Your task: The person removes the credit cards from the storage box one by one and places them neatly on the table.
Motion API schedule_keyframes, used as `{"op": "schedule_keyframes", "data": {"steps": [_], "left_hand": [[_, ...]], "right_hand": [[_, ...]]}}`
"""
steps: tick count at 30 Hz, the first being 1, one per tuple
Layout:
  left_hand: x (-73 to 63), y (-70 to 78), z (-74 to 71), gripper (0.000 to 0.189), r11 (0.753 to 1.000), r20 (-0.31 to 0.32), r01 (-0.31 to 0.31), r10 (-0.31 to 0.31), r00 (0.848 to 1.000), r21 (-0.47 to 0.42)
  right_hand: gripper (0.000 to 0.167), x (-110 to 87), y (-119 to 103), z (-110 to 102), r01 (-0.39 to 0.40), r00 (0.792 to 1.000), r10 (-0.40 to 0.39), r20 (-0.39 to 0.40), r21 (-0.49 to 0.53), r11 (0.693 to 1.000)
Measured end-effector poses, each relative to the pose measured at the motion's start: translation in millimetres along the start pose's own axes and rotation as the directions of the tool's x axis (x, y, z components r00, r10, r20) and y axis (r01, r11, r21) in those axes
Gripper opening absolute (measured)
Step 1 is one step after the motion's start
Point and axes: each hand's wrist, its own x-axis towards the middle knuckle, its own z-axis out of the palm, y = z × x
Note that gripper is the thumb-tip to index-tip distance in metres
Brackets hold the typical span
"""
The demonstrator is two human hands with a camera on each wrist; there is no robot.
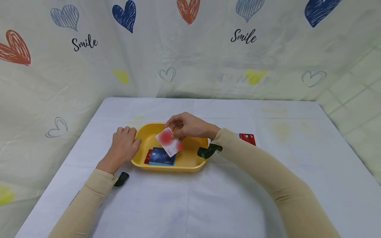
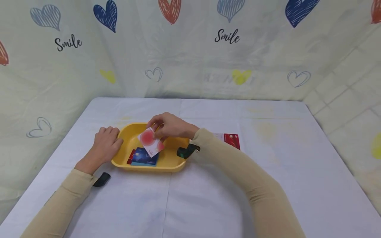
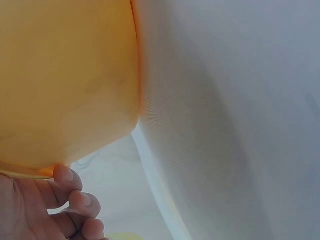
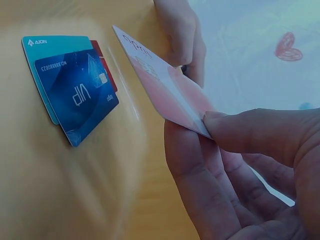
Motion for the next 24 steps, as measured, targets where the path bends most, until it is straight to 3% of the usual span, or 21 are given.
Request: {"op": "schedule_keyframes", "data": {"steps": [12, 24], "left_hand": [[0.9, 4.1, -1.9, 0.026, 1.000, 0.039, 0.011, -0.012, 0.999, 0.022], [-0.8, 4.2, -1.0, 0.028, 1.000, 0.037, 0.014, -0.015, 0.999, 0.023]], "right_hand": [[0.041, -12.8, 6, -5, -0.012, 0.999, 0.012, -0.047, 0.019, 1.000], [0.038, -25.6, 10, -11, 0.002, 0.997, 0.000, -0.083, 0.032, 0.999]]}}
